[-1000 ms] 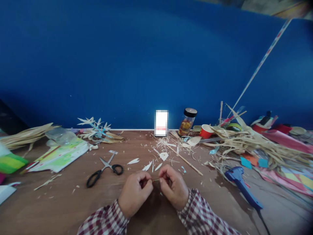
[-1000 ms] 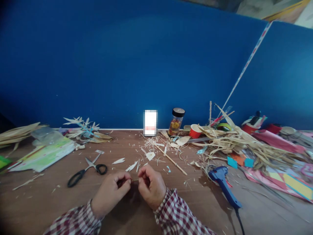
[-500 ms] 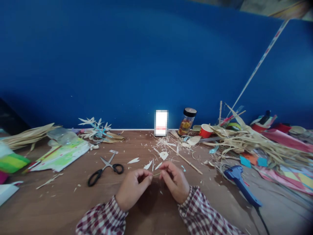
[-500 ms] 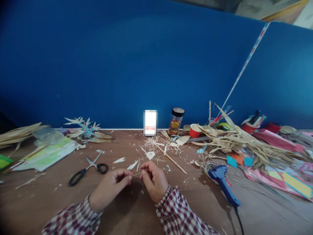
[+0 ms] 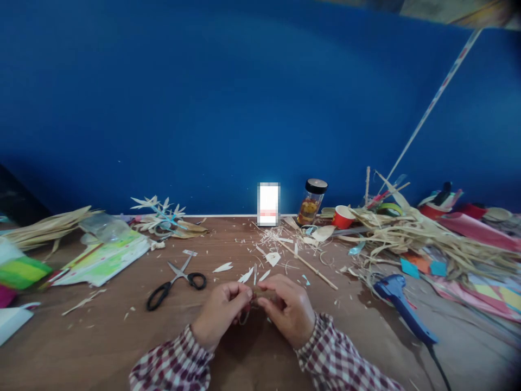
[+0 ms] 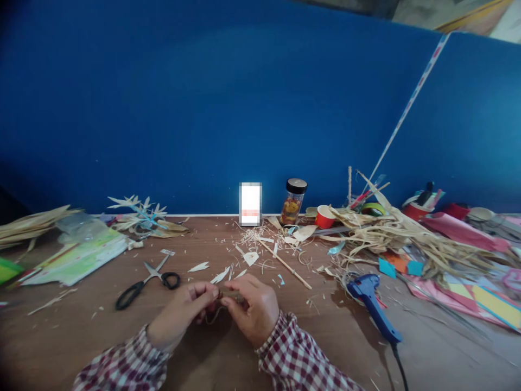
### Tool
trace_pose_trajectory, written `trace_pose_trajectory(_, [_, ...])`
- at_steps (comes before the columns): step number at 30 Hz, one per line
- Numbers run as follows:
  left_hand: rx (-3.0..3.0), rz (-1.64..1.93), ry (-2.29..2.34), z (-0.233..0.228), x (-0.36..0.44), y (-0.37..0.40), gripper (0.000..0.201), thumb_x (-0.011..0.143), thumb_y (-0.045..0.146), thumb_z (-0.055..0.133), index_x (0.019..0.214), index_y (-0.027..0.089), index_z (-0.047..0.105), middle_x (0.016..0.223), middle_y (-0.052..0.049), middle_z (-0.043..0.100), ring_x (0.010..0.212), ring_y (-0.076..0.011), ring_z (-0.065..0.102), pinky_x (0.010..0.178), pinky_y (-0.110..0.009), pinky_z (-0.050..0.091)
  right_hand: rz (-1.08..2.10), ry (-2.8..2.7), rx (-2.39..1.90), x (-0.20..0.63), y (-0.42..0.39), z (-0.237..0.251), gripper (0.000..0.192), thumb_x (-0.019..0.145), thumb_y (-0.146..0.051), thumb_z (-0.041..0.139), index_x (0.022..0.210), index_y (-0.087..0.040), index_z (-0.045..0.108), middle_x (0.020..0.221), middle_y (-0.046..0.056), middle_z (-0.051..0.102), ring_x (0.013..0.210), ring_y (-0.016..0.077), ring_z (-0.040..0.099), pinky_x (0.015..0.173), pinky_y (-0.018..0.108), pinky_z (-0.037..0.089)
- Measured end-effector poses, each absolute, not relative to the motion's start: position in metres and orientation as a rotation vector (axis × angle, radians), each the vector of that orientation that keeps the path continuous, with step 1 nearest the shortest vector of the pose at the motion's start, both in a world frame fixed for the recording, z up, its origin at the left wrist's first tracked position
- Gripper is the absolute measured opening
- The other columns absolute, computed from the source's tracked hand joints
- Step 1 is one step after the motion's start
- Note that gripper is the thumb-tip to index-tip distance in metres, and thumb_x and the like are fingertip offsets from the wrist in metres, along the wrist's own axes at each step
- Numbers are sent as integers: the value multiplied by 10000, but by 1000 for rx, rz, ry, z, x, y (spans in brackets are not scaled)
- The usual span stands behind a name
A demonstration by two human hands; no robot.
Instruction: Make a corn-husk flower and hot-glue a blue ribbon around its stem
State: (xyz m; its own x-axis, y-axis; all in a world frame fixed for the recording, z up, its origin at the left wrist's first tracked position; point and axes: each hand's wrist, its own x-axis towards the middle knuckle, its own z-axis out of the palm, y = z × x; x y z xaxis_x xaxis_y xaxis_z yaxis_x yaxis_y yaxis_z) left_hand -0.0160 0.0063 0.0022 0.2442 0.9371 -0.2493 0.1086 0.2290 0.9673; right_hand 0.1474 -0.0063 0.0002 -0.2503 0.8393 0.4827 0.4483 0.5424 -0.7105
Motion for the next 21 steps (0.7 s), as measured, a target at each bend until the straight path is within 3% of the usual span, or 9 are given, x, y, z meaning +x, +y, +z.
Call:
trace_pose_trajectory(11, [1165,772,1140,4,-14,4,273,670,395,578,681,123,565,507,46,510,374,-38,362,373,-170,269,553,-1893,-1097,147,-6,-2,139,795,-181,468,809,-192,606,750,37,583,687,136,530,611,242,414])
trace_pose_trajectory(17, [975,838,1087,1,-10,2,257,638,374,629,666,132,549,523,49,515,388,-29,370,388,-159,268,641,-1755,-1191,140,-8,-4,79,776,-195,483,810,-183,553,647,-3,555,505,96,462,472,204,370])
trace_pose_trajectory(21, [808,855,1022,0,-7,0,236,619,341,661,674,140,552,547,48,522,416,-26,392,407,-150,297,654,-1755,-1189,137,-10,-4,82,781,-196,467,771,-177,546,644,-2,541,510,96,465,477,206,362])
